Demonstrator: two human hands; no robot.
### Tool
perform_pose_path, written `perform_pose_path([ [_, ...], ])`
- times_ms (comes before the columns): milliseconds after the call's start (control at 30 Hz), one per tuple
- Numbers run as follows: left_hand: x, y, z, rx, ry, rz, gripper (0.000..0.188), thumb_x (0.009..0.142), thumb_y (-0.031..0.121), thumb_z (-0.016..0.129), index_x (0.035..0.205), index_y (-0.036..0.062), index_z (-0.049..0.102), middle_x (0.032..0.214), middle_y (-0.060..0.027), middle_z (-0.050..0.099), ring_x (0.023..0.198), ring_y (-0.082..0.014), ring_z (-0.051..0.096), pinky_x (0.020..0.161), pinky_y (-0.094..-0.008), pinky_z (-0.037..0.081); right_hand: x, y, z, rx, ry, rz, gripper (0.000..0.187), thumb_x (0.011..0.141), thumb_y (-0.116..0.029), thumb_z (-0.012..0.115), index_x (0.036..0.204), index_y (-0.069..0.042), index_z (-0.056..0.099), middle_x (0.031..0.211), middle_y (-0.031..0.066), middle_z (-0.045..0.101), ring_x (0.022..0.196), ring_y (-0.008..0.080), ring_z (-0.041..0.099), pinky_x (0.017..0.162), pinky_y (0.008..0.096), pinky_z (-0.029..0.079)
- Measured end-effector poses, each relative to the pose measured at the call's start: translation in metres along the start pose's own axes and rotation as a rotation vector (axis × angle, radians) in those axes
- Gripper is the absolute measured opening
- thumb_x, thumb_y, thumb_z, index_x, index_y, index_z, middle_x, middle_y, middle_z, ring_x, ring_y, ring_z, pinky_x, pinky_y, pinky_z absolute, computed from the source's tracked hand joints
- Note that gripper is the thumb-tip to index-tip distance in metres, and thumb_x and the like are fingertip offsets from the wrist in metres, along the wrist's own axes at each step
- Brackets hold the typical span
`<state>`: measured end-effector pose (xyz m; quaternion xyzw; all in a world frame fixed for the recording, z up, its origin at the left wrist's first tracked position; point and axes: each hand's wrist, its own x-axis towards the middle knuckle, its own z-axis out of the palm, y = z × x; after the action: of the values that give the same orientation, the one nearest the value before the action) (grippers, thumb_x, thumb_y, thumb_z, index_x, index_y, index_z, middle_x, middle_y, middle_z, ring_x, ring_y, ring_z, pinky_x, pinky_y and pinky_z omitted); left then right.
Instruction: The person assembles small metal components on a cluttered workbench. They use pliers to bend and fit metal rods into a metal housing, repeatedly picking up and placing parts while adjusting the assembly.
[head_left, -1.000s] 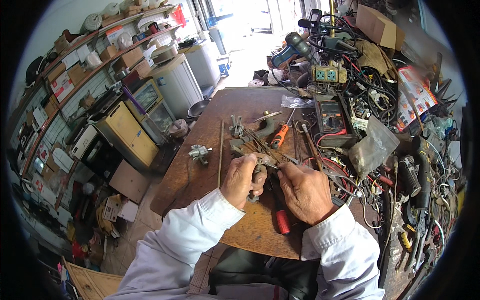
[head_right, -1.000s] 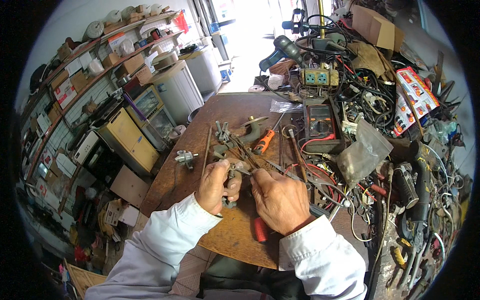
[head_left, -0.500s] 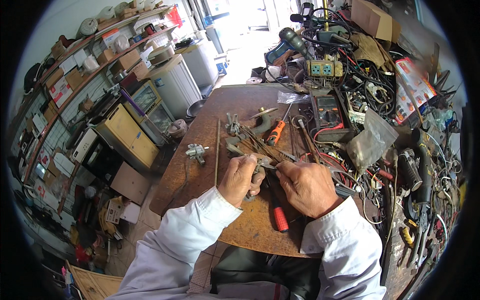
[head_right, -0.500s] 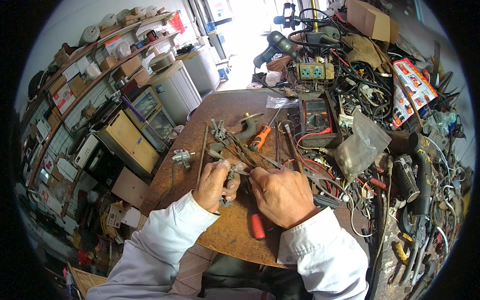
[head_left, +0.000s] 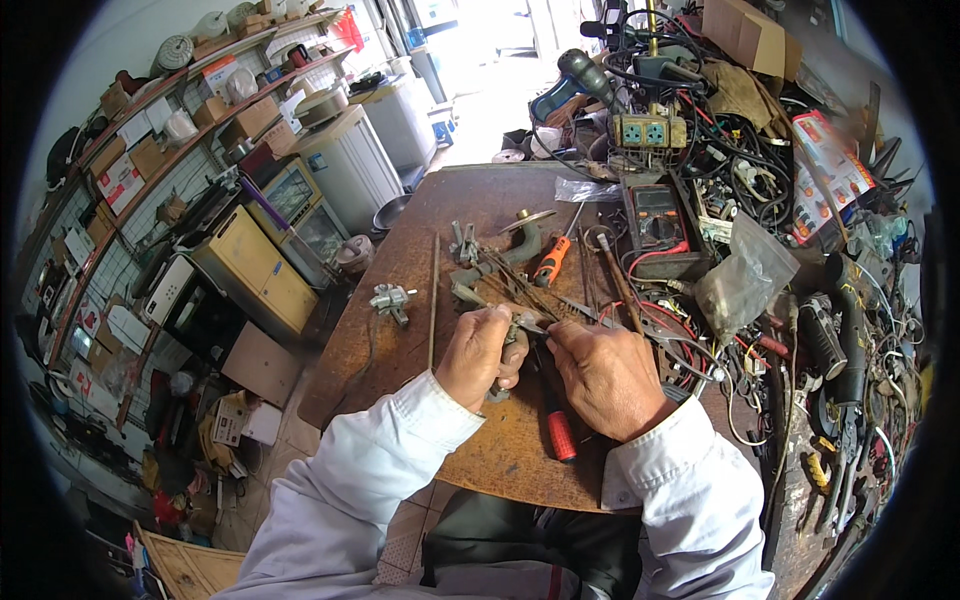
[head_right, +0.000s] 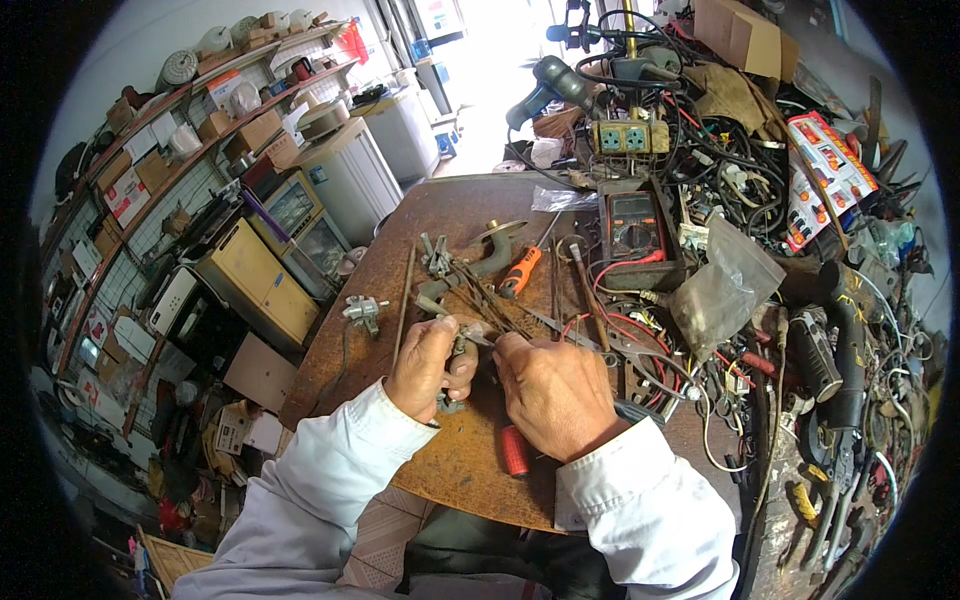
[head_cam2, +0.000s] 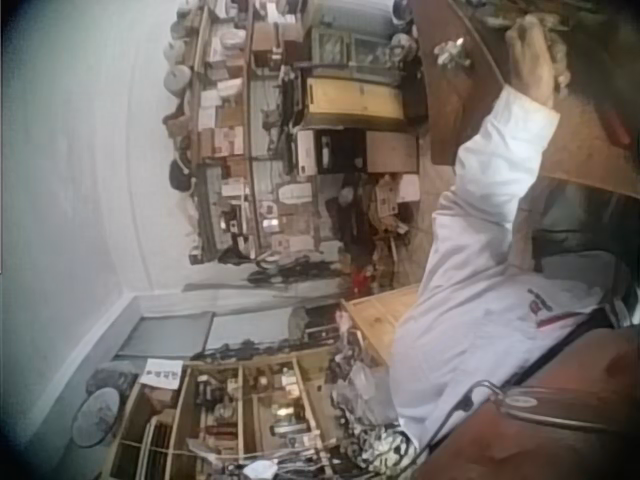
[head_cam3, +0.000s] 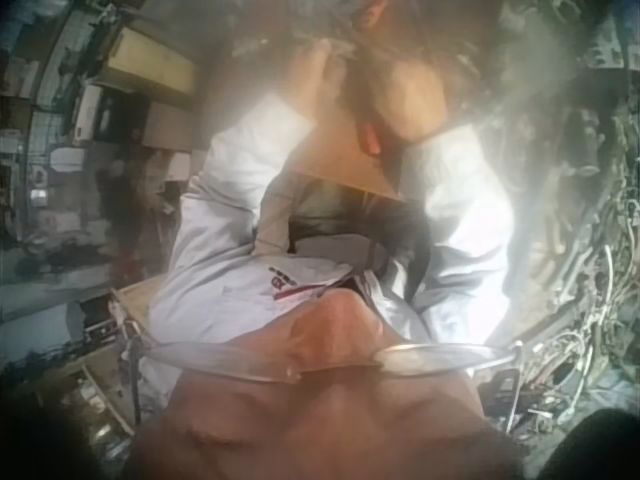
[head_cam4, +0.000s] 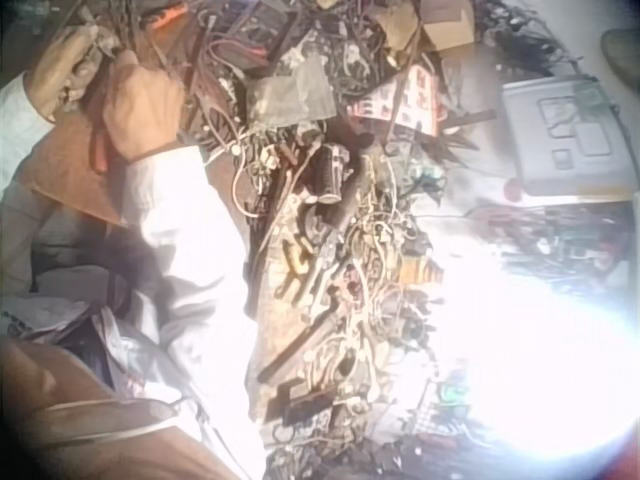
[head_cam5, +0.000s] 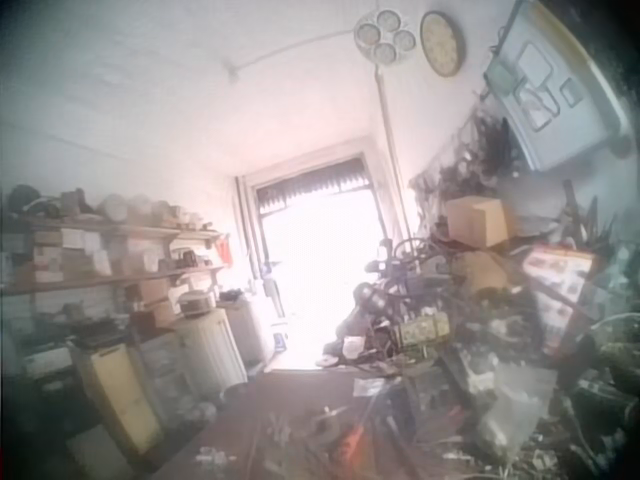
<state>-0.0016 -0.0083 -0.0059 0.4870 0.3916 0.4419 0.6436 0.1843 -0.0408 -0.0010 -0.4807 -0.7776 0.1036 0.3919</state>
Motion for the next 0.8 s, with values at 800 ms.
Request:
perform_pose_path([
  [800, 0.000, -0.013, 0.004, 0.163, 0.087, 0.140, 0.043, 0.106, 0.033, 0.035, 0.090, 0.0040, 0.063, 0.062, 0.0032, 0.048, 0.050, -0.0061, 0.041, 0.044, -0.0247, 0.034, -0.006, -0.009, 0.011, 0.127, -0.032, 0.087, 0.011, 0.087, -0.011, 0.057, 0.095, -0.005, 0.062, 0.077, 0.0197, 0.066, 0.066, 0.0426, 0.065, 0.058, 0.0507, 0.053],
])
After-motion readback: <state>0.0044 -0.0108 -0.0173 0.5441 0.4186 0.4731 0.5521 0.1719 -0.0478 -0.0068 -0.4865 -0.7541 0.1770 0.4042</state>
